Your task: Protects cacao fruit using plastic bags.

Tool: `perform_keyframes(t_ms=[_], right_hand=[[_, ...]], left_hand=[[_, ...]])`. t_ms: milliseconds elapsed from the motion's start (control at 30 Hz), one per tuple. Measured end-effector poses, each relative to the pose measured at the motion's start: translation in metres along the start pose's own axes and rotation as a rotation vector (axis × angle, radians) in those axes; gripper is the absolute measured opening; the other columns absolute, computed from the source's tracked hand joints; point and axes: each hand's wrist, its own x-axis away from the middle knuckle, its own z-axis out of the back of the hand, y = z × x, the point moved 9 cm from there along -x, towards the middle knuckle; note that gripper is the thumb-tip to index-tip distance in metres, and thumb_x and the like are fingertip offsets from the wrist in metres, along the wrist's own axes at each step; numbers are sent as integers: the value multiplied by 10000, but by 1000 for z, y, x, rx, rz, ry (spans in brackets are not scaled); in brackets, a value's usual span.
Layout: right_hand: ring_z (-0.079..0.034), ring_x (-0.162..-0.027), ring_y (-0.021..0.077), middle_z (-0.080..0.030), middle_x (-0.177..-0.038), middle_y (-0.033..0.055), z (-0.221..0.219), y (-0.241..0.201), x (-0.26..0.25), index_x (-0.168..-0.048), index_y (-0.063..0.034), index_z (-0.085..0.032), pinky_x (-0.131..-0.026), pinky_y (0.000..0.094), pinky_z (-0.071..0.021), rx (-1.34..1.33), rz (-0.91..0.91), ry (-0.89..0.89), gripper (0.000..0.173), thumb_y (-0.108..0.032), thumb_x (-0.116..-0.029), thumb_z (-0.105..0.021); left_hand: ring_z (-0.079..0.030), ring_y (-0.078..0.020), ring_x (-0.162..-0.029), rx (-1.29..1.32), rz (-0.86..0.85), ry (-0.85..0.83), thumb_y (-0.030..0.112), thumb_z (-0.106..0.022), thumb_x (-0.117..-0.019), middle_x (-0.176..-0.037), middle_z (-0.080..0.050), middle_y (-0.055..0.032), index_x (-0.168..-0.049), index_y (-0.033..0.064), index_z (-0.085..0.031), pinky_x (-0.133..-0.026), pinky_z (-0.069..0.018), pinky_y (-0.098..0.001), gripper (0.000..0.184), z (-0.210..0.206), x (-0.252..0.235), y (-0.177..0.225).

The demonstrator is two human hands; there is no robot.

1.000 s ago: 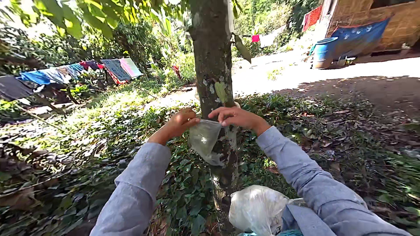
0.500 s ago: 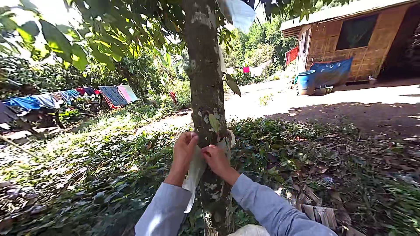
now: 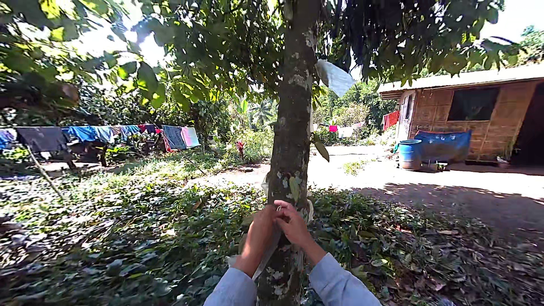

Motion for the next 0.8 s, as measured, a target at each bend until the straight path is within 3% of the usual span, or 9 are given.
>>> perform_keyframes(t_ms=[67, 133, 233, 300, 433, 533, 700, 800], right_hand=[[-641, -1003, 146, -661, -1181, 172, 4, 3, -2, -1079, 84, -695, -892, 291, -531, -67, -48, 67, 174, -35, -970, -629], [-630, -837, 100, -690, -969, 117, 7, 9, 0, -1105, 75, -678, -796, 268, -531, -106, -131, 151, 183, -56, -987, -628], [-605, -733, 120, -665, -864, 100, 10, 13, 4, -1091, 58, -668, -711, 294, -522, -63, -247, 271, 189, -79, -962, -687], [-605, -713, 136, -663, -829, 94, 10, 9, 8, -1073, 45, -679, -705, 315, -521, 34, -264, 306, 203, -99, -938, -725], [-656, -767, 172, -715, -878, 132, 6, 5, 13, -1020, 46, -731, -763, 350, -543, 119, -154, 321, 189, -128, -948, -719], [-689, -866, 250, -723, -981, 186, -1, 1, 19, -1027, 49, -760, -840, 403, -553, 195, -29, 277, 192, -114, -971, -674], [-684, -1041, 326, -708, -1098, 245, -16, -15, 19, -1131, 56, -744, -973, 433, -525, 329, 58, 54, 231, -73, -997, -608], [-641, -1166, 344, -663, -1236, 273, -22, -18, 14, -1239, 81, -676, -1056, 441, -467, 405, -83, -197, 300, -98, -1050, -527]], left_hand=[[-698, -447, -1002, 1, -32, 60, 6, -554, -1005, -1037, -692, -297, -1138, -131, -623, -907, -545, -562, 203, 2, 2, -5], [-708, -445, -1003, -22, -133, 166, 2, -584, -987, -1035, -709, -285, -1131, -123, -649, -903, -562, -553, 202, 5, 8, -8], [-738, -416, -875, -150, -347, 410, -47, -641, -899, -927, -720, -241, -1027, -78, -702, -755, -617, -493, 145, 8, 24, -2], [-742, -403, -851, -153, -397, 475, -53, -638, -877, -921, -718, -244, -1000, -87, -702, -737, -622, -465, 143, 8, 32, -2], [-749, -391, -862, -13, -275, 451, -3, -642, -924, -948, -730, -250, -1041, -109, -695, -793, -615, -499, 166, 8, 33, -15], [-751, -354, -806, 7, -263, 471, 2, -642, -912, -892, -732, -221, -980, -93, -709, -761, -620, -473, 135, 8, 35, -22], [-734, -381, -811, 36, -156, 331, 15, -586, -978, -891, -718, -243, -1021, -106, -686, -773, -597, -518, 163, 17, 28, -25], [-726, -406, -933, 104, -100, 179, 14, -530, -1013, -1017, -717, -282, -1124, -139, -652, -880, -566, -523, 225, 19, 28, -25]])
